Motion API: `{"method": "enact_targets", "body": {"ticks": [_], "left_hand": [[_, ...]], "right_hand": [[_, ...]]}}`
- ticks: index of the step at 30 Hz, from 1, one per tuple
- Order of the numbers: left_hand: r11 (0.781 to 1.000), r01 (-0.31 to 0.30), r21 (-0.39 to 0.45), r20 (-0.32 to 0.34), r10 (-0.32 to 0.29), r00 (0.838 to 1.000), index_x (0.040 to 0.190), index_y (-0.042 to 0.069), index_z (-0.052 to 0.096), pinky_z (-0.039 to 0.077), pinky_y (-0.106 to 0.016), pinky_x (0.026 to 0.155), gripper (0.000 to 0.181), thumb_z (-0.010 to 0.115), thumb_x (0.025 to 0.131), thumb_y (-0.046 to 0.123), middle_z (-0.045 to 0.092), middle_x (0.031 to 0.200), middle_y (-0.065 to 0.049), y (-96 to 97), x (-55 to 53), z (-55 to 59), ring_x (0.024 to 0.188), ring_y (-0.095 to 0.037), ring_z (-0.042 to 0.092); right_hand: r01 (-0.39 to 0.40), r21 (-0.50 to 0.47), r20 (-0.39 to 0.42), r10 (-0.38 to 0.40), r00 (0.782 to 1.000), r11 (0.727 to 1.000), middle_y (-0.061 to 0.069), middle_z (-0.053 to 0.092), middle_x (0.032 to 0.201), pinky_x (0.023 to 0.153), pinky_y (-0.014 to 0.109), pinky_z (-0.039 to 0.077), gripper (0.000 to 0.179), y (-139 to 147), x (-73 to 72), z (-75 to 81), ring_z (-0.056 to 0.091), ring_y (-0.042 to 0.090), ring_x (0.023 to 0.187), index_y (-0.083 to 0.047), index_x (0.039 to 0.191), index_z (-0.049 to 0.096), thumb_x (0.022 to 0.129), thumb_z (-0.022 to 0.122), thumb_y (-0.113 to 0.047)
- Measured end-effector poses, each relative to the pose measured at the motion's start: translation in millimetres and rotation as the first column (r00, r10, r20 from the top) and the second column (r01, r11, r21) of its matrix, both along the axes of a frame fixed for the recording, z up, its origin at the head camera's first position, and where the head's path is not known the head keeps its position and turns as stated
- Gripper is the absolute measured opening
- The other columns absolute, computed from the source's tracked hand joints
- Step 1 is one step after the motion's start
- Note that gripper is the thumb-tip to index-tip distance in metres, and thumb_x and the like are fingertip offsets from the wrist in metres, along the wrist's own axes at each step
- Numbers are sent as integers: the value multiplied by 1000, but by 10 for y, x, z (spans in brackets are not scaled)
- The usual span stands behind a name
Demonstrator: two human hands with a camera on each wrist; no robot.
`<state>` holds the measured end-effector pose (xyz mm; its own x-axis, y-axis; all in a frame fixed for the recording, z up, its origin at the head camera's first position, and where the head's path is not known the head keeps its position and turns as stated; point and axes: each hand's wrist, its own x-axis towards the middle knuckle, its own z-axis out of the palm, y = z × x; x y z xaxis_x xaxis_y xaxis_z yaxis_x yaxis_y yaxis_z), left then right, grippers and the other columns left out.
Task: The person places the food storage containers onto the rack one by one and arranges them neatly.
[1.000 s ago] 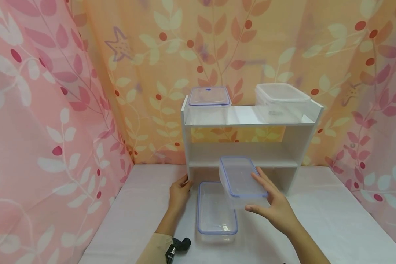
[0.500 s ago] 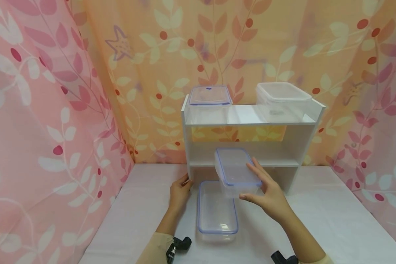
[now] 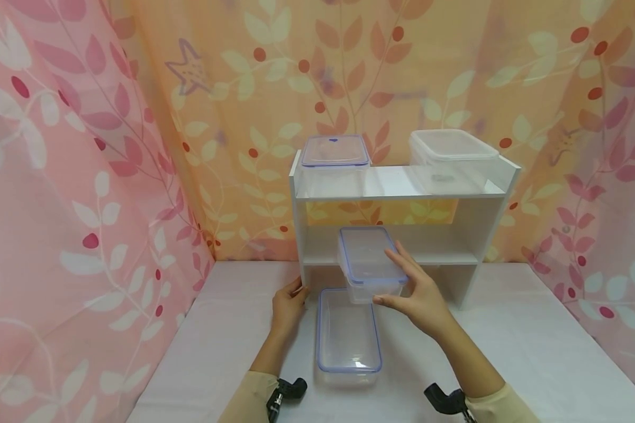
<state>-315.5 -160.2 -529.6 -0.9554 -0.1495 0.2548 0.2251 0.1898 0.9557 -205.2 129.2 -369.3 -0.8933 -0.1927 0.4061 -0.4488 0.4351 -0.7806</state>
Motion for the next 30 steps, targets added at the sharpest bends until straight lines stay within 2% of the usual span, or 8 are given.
{"method": "enact_targets", "body": {"ticks": [7, 11, 16, 22, 26, 27, 30], "left_hand": [[1000, -9, -8, -6, 9, 1000, 129, 14, 62, 58, -43, 67, 42, 69, 90, 26, 66, 121, -13, 12, 6, 5, 104, -20, 67], [1000, -9, 4, 1, 9, 1000, 129, 14, 62, 58, -47, 68, 41, 69, 90, 24, 66, 122, -13, 24, 2, -9, 103, -20, 67], [1000, -11, 9, 8, 11, 1000, 128, 15, 62, 57, -48, 70, 41, 70, 89, 24, 67, 121, -7, 28, -2, -18, 103, -18, 67], [1000, -20, -17, 4, 20, 1000, 128, 17, 63, 58, -44, 68, 41, 70, 89, 26, 68, 119, -5, 20, -6, -10, 103, -18, 68], [1000, -22, -17, -6, 22, 1000, 128, 16, 63, 59, -40, 67, 39, 69, 90, 22, 68, 120, -6, 18, -7, 4, 103, -19, 68], [1000, -18, -12, 0, 18, 1000, 128, 15, 62, 58, -42, 67, 39, 69, 90, 20, 67, 121, -7, 21, 17, 44, 103, -20, 67], [1000, -16, -6, -10, 16, 1000, 128, 15, 63, 58, -43, 63, 38, 68, 90, 19, 67, 120, -9, 13, 4, 33, 102, -22, 68]], "right_hand": [[12, -10, -27, -12, 1000, 1000, -6, 18, 161, 111, 55, 31, 91, -26, -307, -135, 14, 21, 148, -36, 146, 39, 68, 86, -42], [8, -20, -40, -9, 999, 1000, -4, 19, 161, 111, 56, 30, 93, -41, -413, -155, 15, 23, 148, -36, 145, 39, 66, 86, -45], [12, -17, -46, -13, 999, 1000, -6, 18, 161, 112, 57, 27, 93, -62, -490, -145, 16, 24, 148, -35, 146, 39, 66, 86, -45], [2, -35, -40, -3, 999, 999, -11, 18, 160, 114, 57, 23, 94, -94, -573, -130, 14, 19, 148, -36, 146, 39, 65, 86, -48], [-14, -40, -57, 12, 998, 999, -19, 17, 158, 113, 54, 27, 95, -130, -630, -109, 14, 16, 148, -33, 146, 39, 65, 86, -48], [-18, -40, -53, 15, 998, 999, -18, 16, 158, 112, 54, 28, 95, -150, -611, -67, 15, 18, 148, -31, 147, 39, 66, 86, -45], [-24, -50, -40, 22, 999, 998, -20, 16, 158, 111, 53, 32, 94, -199, -600, 0, 15, 19, 148, -28, 147, 39, 67, 86, -42]]}}
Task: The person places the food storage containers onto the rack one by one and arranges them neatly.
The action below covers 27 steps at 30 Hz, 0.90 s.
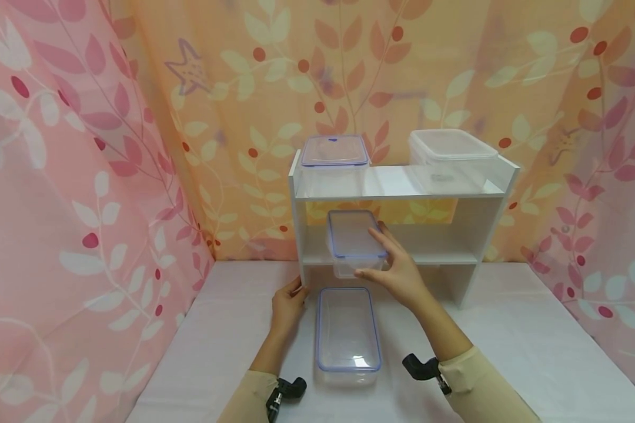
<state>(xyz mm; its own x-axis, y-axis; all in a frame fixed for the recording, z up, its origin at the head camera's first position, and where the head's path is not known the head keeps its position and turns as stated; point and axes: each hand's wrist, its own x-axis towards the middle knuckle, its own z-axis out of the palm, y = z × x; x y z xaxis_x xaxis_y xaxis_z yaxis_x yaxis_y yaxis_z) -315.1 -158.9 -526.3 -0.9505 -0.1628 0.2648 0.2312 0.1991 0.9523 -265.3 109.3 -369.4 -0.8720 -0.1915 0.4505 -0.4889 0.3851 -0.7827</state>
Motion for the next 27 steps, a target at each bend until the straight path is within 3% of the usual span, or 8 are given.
{"method": "enact_targets", "body": {"ticks": [7, 12, 19, 27], "left_hand": [[1000, 16, 15, 10, -16, 1000, 129, 18, 63, 58, -47, 66, 40, 69, 90, 25, 67, 122, -8, -17, -25, -46, 104, -20, 67], [999, 43, 33, -4, -42, 999, 131, 11, 60, 57, -45, 60, 44, 69, 90, 26, 64, 124, -17, -18, -25, -47, 105, -27, 66], [1000, 16, 14, 17, -17, 1000, 128, 19, 63, 56, -51, 65, 42, 70, 89, 31, 68, 120, -10, -12, 4, 1, 101, -18, 68], [1000, 1, -13, 8, -1, 1000, 129, 16, 63, 57, -48, 65, 43, 69, 89, 32, 67, 121, -11, -1, -3, -15, 101, -19, 68]], "right_hand": [[-24, -14, 16, 24, 1000, 1000, 0, 16, 161, 110, 55, 31, 91, -146, 112, 258, 15, 28, 148, -13, 148, 38, 72, 86, -22], [-39, -51, 40, 41, 998, 998, -5, 12, 161, 114, 51, 25, 92, -167, -53, 157, 9, 20, 149, -21, 149, 38, 71, 86, -27], [-45, -64, 11, 45, 999, 997, -9, 14, 161, 115, 47, 25, 92, -209, -246, 23, 9, 15, 149, -32, 147, 39, 68, 86, -41], [-24, -49, 16, 25, 1000, 999, -9, 15, 161, 116, 45, 25, 93, -261, -334, -13, 1, 20, 149, -34, 146, 39, 67, 87, -41]]}}
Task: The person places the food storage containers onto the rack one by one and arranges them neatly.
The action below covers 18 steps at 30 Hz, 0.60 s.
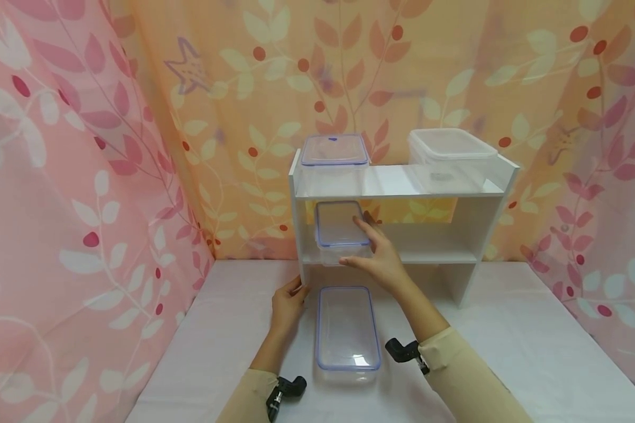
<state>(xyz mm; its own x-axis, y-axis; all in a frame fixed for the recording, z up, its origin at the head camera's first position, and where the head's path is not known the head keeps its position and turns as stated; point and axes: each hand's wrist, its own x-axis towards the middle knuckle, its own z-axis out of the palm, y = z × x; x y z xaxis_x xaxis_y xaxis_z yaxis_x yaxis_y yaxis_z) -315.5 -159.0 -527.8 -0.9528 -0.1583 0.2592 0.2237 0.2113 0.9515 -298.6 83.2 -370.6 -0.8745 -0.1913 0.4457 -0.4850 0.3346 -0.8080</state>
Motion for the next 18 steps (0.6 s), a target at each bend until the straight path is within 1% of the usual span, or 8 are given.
{"method": "enact_targets", "body": {"ticks": [3, 4, 7, 10, 12, 14, 18], "left_hand": [[1000, 3, 1, -5, -3, 1000, 130, 11, 62, 57, -48, 67, 45, 69, 89, 29, 66, 122, -14, -1, -6, 1, 103, -21, 68], [1000, 5, 3, -6, -5, 1000, 130, 10, 61, 57, -49, 67, 45, 69, 89, 29, 66, 122, -15, -2, -8, -2, 103, -22, 68], [1000, 0, 10, -6, 0, 1000, 129, 10, 62, 57, -49, 68, 44, 70, 89, 27, 66, 122, -15, 0, -12, -8, 103, -22, 68], [1000, 0, 17, -7, 0, 1000, 129, 11, 62, 57, -50, 68, 45, 71, 88, 28, 67, 121, -13, -1, -23, -23, 102, -22, 68], [1000, 2, 21, -5, -1, 1000, 128, 12, 63, 57, -50, 69, 45, 71, 88, 30, 67, 121, -12, -2, -30, -31, 102, -22, 68], [1000, 5, 27, 1, -5, 1000, 127, 13, 64, 56, -53, 69, 46, 72, 87, 33, 67, 121, -12, -5, -34, -34, 101, -21, 68], [1000, 0, 24, 6, 0, 1000, 127, 12, 64, 56, -54, 69, 47, 73, 86, 33, 67, 121, -14, -5, -33, -19, 100, -21, 69]], "right_hand": [[1, 14, 21, -1, 1000, 1000, -9, 13, 161, 116, 44, 24, 94, -31, 2, 24, 3, 20, 149, -33, 147, 37, 67, 87, -39], [-4, 15, 26, 3, 1000, 1000, -8, 13, 161, 116, 45, 24, 94, -43, 20, 46, 5, 21, 149, -30, 148, 37, 68, 87, -36], [-21, 10, 32, 21, 999, 1000, -4, 11, 161, 116, 46, 24, 94, -78, 78, 115, 10, 23, 149, -21, 149, 36, 71, 86, -29], [-25, 12, 20, 24, 1000, 1000, 3, 12, 162, 115, 48, 25, 92, -101, 120, 169, 13, 28, 148, -14, 149, 36, 72, 86, -25], [-25, 11, 19, 25, 1000, 1000, 5, 11, 162, 115, 48, 25, 93, -104, 98, 152, 13, 29, 148, -14, 149, 36, 72, 86, -25], [-23, 7, 19, 22, 1000, 1000, 5, 11, 162, 115, 48, 25, 93, -101, 35, 94, 14, 28, 148, -17, 149, 36, 71, 86, -28], [1, 19, 3, -1, 1000, 1000, -4, 12, 162, 116, 47, 25, 95, -98, -150, -76, 13, 22, 148, -28, 148, 37, 68, 86, -39]]}}
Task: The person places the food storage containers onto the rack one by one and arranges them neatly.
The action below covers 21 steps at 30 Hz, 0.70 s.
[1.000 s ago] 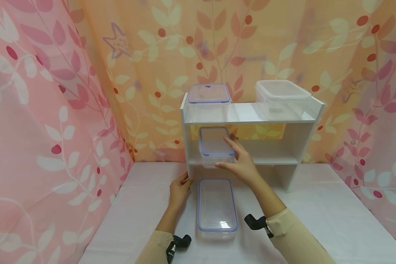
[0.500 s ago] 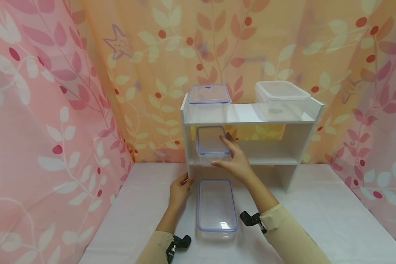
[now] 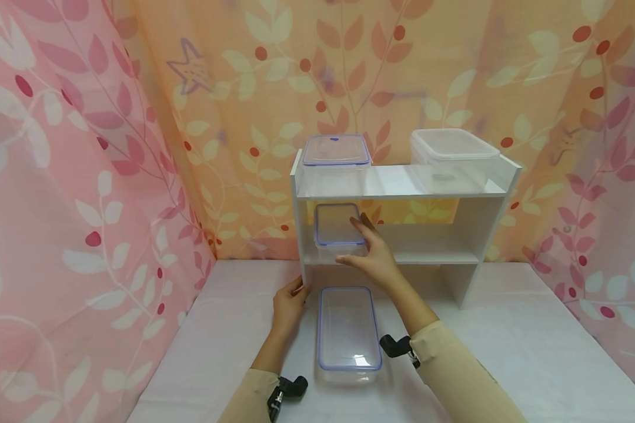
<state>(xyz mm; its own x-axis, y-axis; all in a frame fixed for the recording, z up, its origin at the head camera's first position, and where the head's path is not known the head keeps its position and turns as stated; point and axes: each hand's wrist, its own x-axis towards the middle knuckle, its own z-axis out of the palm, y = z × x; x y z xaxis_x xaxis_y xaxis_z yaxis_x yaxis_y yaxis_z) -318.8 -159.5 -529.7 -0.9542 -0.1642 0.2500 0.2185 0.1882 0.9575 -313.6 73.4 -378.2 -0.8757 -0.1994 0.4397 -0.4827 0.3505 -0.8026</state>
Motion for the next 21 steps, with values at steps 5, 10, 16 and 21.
{"method": "enact_targets", "body": {"ticks": [5, 10, 16, 21], "left_hand": [[1000, -9, -15, 9, 9, 1000, 129, 11, 62, 57, -51, 69, 48, 72, 87, 33, 66, 122, -13, 0, 20, 14, 101, -20, 69], [1000, -11, -23, 16, 12, 1000, 129, 13, 63, 57, -48, 68, 48, 71, 87, 35, 68, 120, -11, -5, 26, 5, 101, -20, 68], [1000, -19, -25, 9, 20, 1000, 129, 14, 63, 57, -50, 68, 48, 72, 87, 35, 68, 118, -11, 3, -1, -1, 100, -20, 69], [1000, -10, -18, 2, 10, 1000, 128, 17, 64, 56, -51, 67, 45, 72, 86, 34, 66, 121, -13, 1, -1, -2, 100, -18, 69]], "right_hand": [[19, 15, -38, -19, 999, 1000, -8, 13, 161, 116, 50, 22, 96, -33, -140, -120, 13, 20, 148, -31, 147, 39, 65, 87, -46], [36, 24, -37, -35, 999, 999, -11, 13, 161, 117, 51, 20, 96, -83, -168, -147, 13, 20, 148, -30, 147, 39, 65, 86, -47], [39, 27, -28, -38, 999, 999, -12, 11, 160, 118, 48, 19, 97, -131, -184, -158, 11, 18, 149, -30, 148, 38, 65, 87, -45], [33, 19, -24, -32, 999, 999, -11, 9, 161, 118, 49, 18, 99, -162, -209, -183, 9, 18, 149, -30, 149, 36, 65, 87, -44]]}}
